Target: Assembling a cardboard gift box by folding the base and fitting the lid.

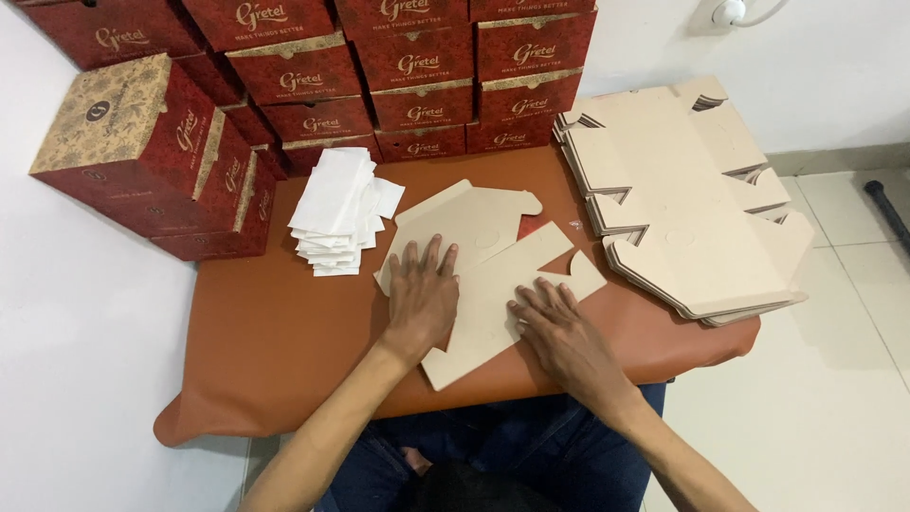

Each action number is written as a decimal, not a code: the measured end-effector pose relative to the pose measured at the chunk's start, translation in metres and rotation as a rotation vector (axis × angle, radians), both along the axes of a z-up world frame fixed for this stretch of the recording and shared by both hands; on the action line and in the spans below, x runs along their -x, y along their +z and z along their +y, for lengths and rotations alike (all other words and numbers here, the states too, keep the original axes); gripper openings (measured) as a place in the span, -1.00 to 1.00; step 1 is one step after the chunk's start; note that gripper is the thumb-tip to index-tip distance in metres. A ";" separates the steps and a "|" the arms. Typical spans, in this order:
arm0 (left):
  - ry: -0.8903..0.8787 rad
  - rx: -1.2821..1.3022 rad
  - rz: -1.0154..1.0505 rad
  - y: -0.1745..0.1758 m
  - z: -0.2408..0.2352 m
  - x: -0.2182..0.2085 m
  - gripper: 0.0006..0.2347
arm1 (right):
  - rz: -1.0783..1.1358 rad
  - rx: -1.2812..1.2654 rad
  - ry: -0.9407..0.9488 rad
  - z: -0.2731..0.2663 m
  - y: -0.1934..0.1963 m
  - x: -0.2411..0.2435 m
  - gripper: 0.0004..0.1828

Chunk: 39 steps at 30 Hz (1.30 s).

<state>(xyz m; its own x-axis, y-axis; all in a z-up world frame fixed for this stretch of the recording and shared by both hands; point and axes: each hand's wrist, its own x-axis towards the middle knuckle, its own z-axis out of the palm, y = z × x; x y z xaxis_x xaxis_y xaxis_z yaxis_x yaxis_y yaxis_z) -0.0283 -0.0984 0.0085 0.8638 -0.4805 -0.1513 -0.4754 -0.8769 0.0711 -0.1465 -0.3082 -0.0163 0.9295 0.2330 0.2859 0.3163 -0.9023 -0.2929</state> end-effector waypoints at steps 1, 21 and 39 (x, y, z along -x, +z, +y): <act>-0.001 -0.002 0.001 -0.003 -0.001 -0.004 -0.54 | 0.001 -0.002 -0.001 0.004 0.002 0.001 -0.68; -0.191 0.425 -0.283 -0.055 0.007 -0.039 -0.51 | -0.143 -0.395 -0.058 0.031 0.032 0.021 -0.79; -0.243 0.523 -0.433 -0.028 0.009 -0.036 -0.22 | -0.172 -0.134 -0.634 0.007 0.016 0.031 -0.46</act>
<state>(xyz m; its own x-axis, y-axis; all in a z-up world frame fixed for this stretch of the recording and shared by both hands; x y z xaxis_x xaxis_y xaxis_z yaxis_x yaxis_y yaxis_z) 0.0078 -0.0894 -0.0191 0.6538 -0.5825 0.4829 -0.7332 -0.6455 0.2140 -0.1778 -0.3013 0.0000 0.8135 -0.3911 0.4305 -0.2110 -0.8882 -0.4081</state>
